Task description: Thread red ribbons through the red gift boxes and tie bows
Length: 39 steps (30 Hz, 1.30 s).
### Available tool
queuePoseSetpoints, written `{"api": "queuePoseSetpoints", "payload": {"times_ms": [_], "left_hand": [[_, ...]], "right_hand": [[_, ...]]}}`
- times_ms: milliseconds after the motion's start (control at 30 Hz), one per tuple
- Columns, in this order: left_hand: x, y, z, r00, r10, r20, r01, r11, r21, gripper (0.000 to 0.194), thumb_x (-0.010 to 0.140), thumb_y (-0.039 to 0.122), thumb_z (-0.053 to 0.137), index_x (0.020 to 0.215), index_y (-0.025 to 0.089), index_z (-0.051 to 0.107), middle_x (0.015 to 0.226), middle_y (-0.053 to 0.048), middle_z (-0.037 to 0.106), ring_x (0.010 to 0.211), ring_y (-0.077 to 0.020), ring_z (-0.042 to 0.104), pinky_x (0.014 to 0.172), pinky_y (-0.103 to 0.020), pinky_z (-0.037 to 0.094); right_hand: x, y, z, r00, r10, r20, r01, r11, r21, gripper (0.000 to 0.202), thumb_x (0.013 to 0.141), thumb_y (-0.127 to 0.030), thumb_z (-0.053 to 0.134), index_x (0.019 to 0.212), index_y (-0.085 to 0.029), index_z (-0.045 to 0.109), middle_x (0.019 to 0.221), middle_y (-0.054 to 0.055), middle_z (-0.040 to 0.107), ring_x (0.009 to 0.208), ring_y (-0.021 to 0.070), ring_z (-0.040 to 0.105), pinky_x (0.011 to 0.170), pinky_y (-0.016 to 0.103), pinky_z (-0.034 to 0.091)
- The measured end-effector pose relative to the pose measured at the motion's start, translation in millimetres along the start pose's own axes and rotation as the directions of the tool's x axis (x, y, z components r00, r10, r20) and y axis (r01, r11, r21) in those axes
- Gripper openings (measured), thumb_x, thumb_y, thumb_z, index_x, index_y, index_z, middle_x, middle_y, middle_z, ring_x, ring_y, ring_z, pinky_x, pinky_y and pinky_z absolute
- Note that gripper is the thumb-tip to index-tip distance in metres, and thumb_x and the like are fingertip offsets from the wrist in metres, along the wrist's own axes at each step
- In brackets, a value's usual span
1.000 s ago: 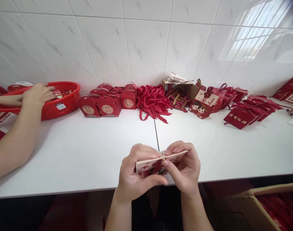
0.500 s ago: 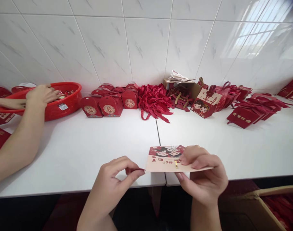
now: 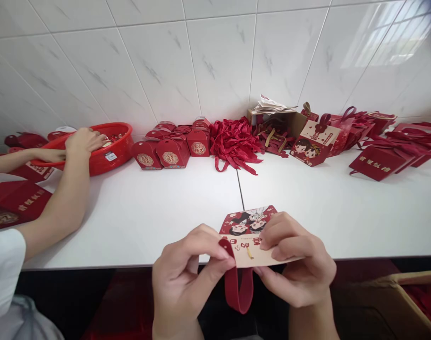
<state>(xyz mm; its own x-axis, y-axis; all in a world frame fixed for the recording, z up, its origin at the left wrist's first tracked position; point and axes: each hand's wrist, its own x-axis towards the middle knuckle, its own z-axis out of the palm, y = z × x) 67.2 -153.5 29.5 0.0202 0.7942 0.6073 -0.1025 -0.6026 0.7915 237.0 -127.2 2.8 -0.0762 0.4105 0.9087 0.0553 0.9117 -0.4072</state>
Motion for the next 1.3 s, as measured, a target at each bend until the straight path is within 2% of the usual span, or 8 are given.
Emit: {"api": "queuePoseSetpoints", "payload": {"times_ms": [67, 133, 300, 467, 633, 767, 1033, 1300], "left_hand": [[-1, 0, -0.9, 0.992, -0.090, 0.087, 0.090, 0.996, 0.005, 0.007, 0.081, 0.011, 0.061, 0.080, 0.017, 0.064, 0.067, -0.003, 0.059, 0.064, -0.0135, 0.055, 0.056, -0.025, 0.044], [-3, 1, -2.4, 0.983, -0.146, 0.108, 0.148, 0.989, -0.014, 0.012, 0.085, 0.011, 0.055, 0.085, 0.017, 0.065, 0.070, -0.004, 0.060, 0.066, -0.0143, 0.055, 0.057, -0.026, 0.044], [-6, 1, -8.1, 0.969, -0.158, 0.187, 0.173, 0.983, -0.065, 0.022, 0.086, 0.011, 0.051, 0.099, 0.019, 0.067, 0.087, -0.010, 0.065, 0.084, -0.0209, 0.059, 0.071, -0.033, 0.050], [-3, -4, -7.7, 0.977, -0.129, 0.169, 0.149, 0.982, -0.117, 0.023, 0.078, 0.008, 0.062, 0.095, 0.023, 0.068, 0.085, -0.007, 0.064, 0.081, -0.0193, 0.060, 0.067, -0.031, 0.053], [4, -7, -5.8, 0.974, -0.165, 0.154, 0.164, 0.986, 0.019, 0.021, 0.073, 0.008, 0.068, 0.085, 0.024, 0.075, 0.093, -0.007, 0.063, 0.086, -0.0191, 0.062, 0.074, -0.031, 0.054], [6, -9, -5.7, 0.971, -0.124, 0.204, 0.125, 0.992, 0.007, 0.025, 0.075, 0.006, 0.066, 0.090, 0.024, 0.074, 0.085, -0.006, 0.070, 0.085, -0.0202, 0.063, 0.078, -0.034, 0.052], [5, -12, -3.1, 0.974, -0.143, 0.176, 0.141, 0.990, 0.027, 0.014, 0.079, 0.013, 0.064, 0.087, 0.021, 0.073, 0.082, -0.007, 0.072, 0.090, -0.0237, 0.063, 0.084, -0.040, 0.051], [4, -20, -1.3, 0.968, 0.029, 0.249, -0.024, 0.999, -0.022, 0.012, 0.077, 0.026, 0.065, 0.089, 0.022, 0.065, 0.078, -0.007, 0.068, 0.087, -0.0253, 0.063, 0.086, -0.047, 0.049]], "right_hand": [[0, -1, -1, 1.000, -0.001, 0.004, 0.001, 1.000, -0.006, 0.031, 0.061, -0.002, 0.066, 0.084, -0.017, 0.052, 0.073, 0.003, 0.057, 0.064, 0.0153, 0.052, 0.056, 0.033, 0.042], [0, -3, -2, 1.000, -0.006, 0.006, 0.007, 1.000, -0.017, 0.029, 0.062, -0.003, 0.066, 0.084, -0.017, 0.052, 0.073, 0.003, 0.057, 0.063, 0.0148, 0.052, 0.056, 0.033, 0.042], [2, -4, -2, 0.999, 0.009, 0.047, -0.006, 0.998, -0.061, 0.032, 0.064, -0.005, 0.067, 0.087, -0.019, 0.050, 0.075, 0.002, 0.058, 0.064, 0.0145, 0.053, 0.057, 0.032, 0.043], [2, -3, -3, 0.997, 0.007, 0.079, 0.000, 0.996, -0.084, 0.028, 0.069, -0.006, 0.065, 0.087, -0.021, 0.050, 0.075, 0.002, 0.058, 0.065, 0.0145, 0.053, 0.058, 0.032, 0.044], [2, -3, -5, 0.995, -0.007, 0.103, 0.018, 0.994, -0.105, 0.029, 0.068, -0.005, 0.066, 0.087, -0.021, 0.050, 0.076, 0.002, 0.058, 0.065, 0.0150, 0.053, 0.059, 0.034, 0.044], [2, -3, -5, 0.996, 0.004, 0.084, 0.005, 0.995, -0.104, 0.031, 0.067, -0.005, 0.067, 0.088, -0.021, 0.050, 0.075, 0.002, 0.058, 0.065, 0.0153, 0.053, 0.059, 0.034, 0.044], [2, -2, -3, 0.997, 0.007, 0.076, 0.000, 0.996, -0.092, 0.027, 0.070, -0.007, 0.065, 0.088, -0.021, 0.050, 0.076, 0.002, 0.058, 0.065, 0.0150, 0.054, 0.059, 0.034, 0.045], [-1, 0, -2, 1.000, -0.008, 0.024, 0.008, 1.000, 0.001, 0.031, 0.068, -0.004, 0.065, 0.090, -0.021, 0.052, 0.079, 0.003, 0.060, 0.067, 0.0163, 0.055, 0.058, 0.034, 0.047]]}}
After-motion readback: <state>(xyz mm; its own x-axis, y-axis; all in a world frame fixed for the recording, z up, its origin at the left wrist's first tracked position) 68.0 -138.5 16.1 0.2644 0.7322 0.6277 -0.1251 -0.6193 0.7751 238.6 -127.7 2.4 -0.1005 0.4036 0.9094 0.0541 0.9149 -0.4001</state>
